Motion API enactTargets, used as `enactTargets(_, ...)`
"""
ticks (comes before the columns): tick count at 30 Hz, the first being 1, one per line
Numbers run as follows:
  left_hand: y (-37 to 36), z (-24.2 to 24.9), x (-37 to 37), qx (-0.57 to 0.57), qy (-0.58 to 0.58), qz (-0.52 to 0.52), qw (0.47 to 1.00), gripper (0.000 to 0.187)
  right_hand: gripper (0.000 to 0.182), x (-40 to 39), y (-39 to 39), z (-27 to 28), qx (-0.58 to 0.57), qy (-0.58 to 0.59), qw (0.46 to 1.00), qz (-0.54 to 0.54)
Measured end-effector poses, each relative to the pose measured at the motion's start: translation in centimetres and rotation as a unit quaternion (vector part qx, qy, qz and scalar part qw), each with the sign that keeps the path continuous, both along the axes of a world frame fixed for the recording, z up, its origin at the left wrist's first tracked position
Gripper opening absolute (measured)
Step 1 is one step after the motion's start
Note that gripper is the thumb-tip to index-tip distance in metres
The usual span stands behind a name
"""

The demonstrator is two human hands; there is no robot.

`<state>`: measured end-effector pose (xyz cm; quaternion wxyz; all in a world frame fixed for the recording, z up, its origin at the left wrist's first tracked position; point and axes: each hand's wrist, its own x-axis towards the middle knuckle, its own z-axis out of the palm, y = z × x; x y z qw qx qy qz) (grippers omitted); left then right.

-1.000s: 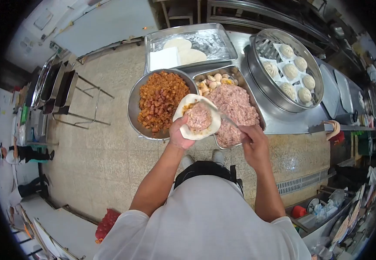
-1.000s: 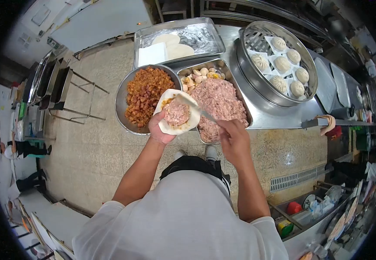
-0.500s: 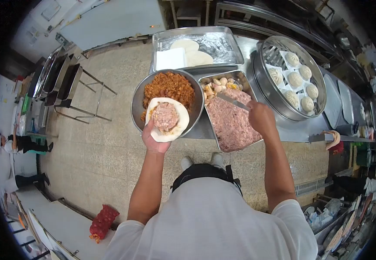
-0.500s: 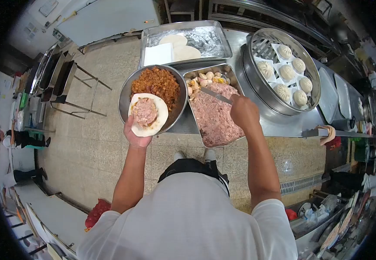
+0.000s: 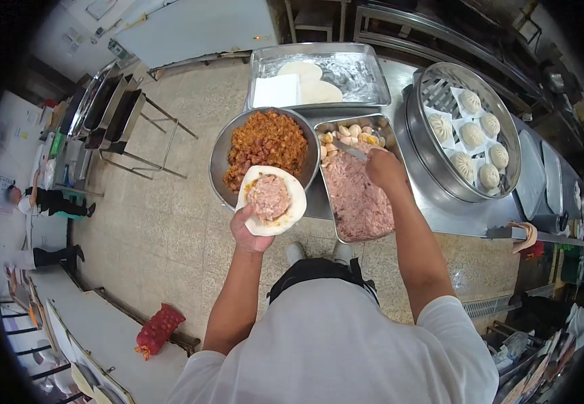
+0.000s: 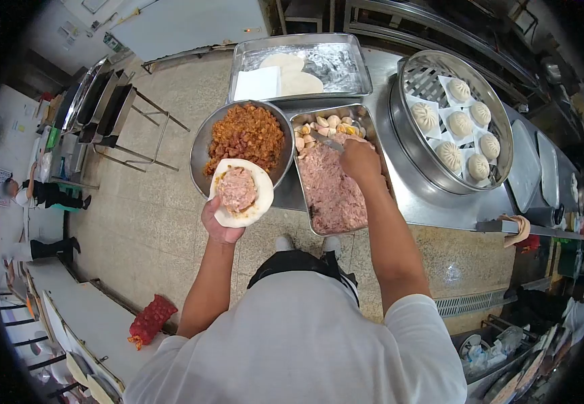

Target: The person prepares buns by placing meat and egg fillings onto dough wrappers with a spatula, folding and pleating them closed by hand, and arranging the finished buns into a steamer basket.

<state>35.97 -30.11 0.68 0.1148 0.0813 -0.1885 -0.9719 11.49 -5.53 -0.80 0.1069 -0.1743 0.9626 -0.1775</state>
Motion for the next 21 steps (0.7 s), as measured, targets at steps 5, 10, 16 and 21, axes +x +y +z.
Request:
enactTargets(5, 0.9, 0.3, -0.3, 0.007, -0.003, -0.010, 1.000, 0.079, 0.023, 1.3, -1.1, -0.6, -0.058, -0.013, 0.998, -0.024)
enactTargets(10, 0.9, 0.3, -1.1, -0.005, -0.007, -0.017, 1.000, 0.078, 0.021, 1.6, -1.8, -2.5, -0.116, 0.036, 0.992, -0.026)
enactTargets(16, 0.7, -0.2, -3.1, -0.025, -0.028, -0.009, 0.999, 0.074, 0.023, 2.5, -1.5, -1.9, -0.155, 0.012, 0.986, -0.052)
enactTargets(21, 0.9, -0.5, -6.2, -0.018, -0.016, -0.030, 0.999, 0.067, 0.022, 3.0, 0.3, -1.0, -0.189, 0.032, 0.980, -0.061)
